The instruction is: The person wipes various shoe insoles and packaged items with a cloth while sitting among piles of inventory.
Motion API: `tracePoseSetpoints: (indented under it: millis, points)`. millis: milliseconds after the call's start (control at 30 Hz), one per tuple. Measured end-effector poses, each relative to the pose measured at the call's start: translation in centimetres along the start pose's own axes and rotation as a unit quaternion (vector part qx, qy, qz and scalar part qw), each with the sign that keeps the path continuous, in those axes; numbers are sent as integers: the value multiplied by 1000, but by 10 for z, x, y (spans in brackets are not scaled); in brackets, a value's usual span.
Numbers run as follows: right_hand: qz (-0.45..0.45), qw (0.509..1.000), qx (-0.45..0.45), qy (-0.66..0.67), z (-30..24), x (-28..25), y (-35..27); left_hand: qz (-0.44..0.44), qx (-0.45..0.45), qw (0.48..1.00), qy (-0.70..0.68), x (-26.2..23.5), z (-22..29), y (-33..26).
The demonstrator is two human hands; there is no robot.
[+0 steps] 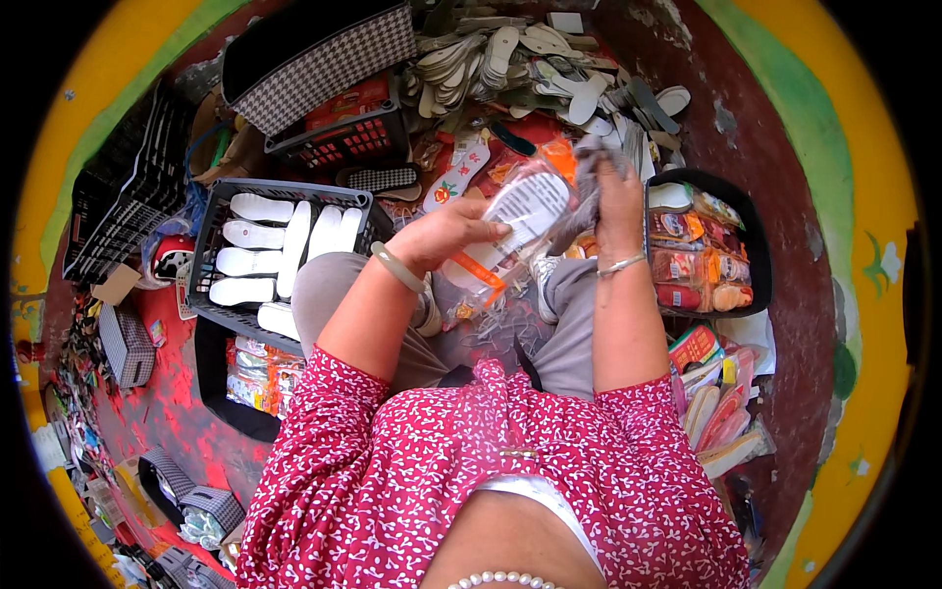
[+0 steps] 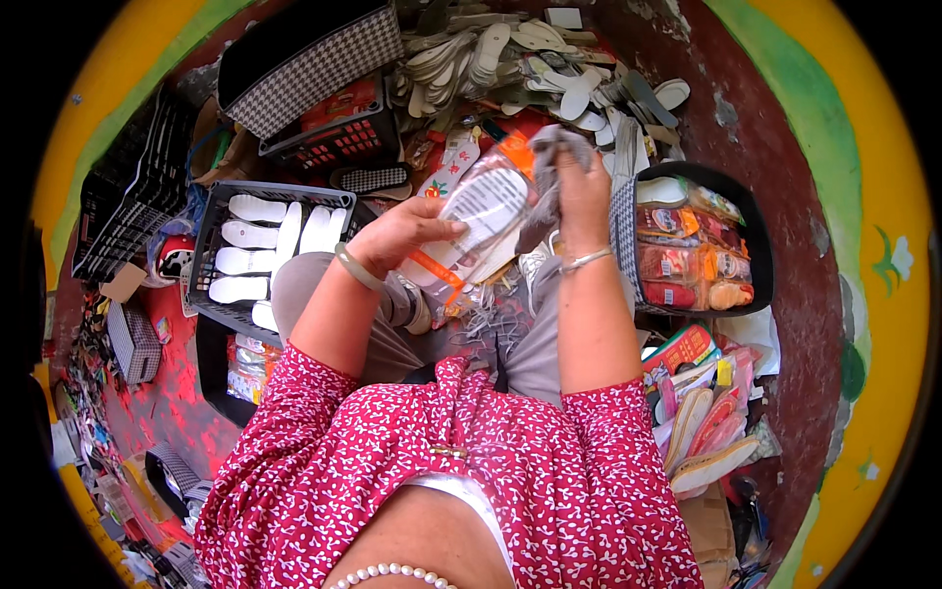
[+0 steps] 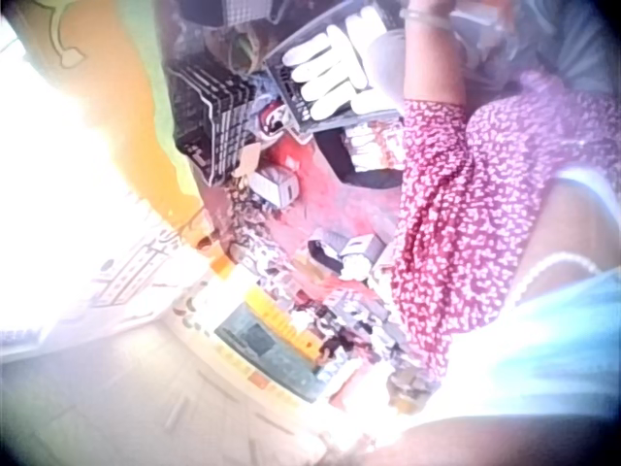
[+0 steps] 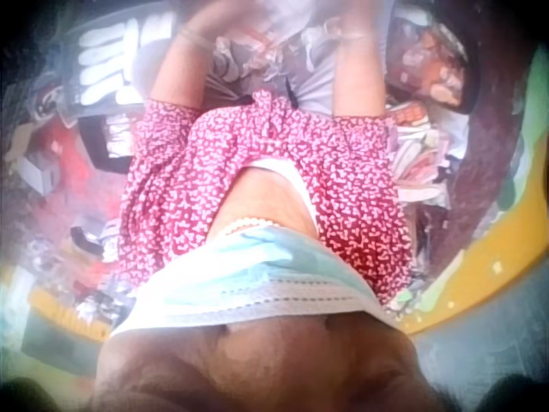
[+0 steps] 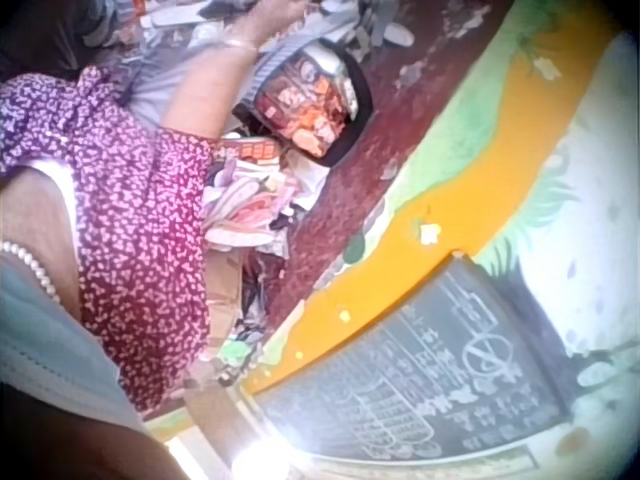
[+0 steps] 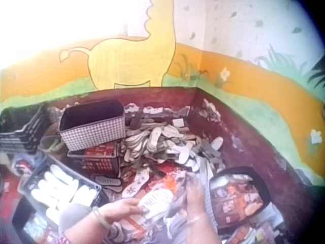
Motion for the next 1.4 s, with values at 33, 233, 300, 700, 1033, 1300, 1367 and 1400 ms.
tracePoseSetpoints:
  millis: [33, 233, 300, 700, 1033, 1300, 1367, 1400]
  points:
    - [6, 996, 37, 79, 1, -14, 4, 8, -9, 999, -38, -4, 1, -1]
    - [-85, 939, 157, 294, 0, -16, 8, 51, 83, 980, -175, -16, 21, -10]
    - [-130, 925, 176, 311, -9, 2, -7, 45, 128, 970, -201, -16, 23, -7]
    - [-136, 940, 149, 276, 18, 44, -25, 69, 156, 985, 36, -7, -1, 16]
    - [-21, 947, 98, 305, 36, 21, -15, 51, 97, 990, 89, 3, -4, 20]
    - [78, 958, 34, 275, 31, -13, 10, 43, 70, 990, 113, -2, -18, 21]
    - [186, 942, 58, 273, 25, -47, 26, 48, 57, 997, 33, -3, -18, 18]
    - [239, 930, 69, 270, 22, -63, 30, 48, 37, 996, -58, -3, -17, 15]
Point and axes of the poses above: each hand's wrist, its own y-axis towards the middle knuckle, its own x-axis out of the palm, z = x × y, the point moved 4 cm from there along y, towards the middle knuckle, and after that the axes turned 1 degree about y, right-handed, at the moved point
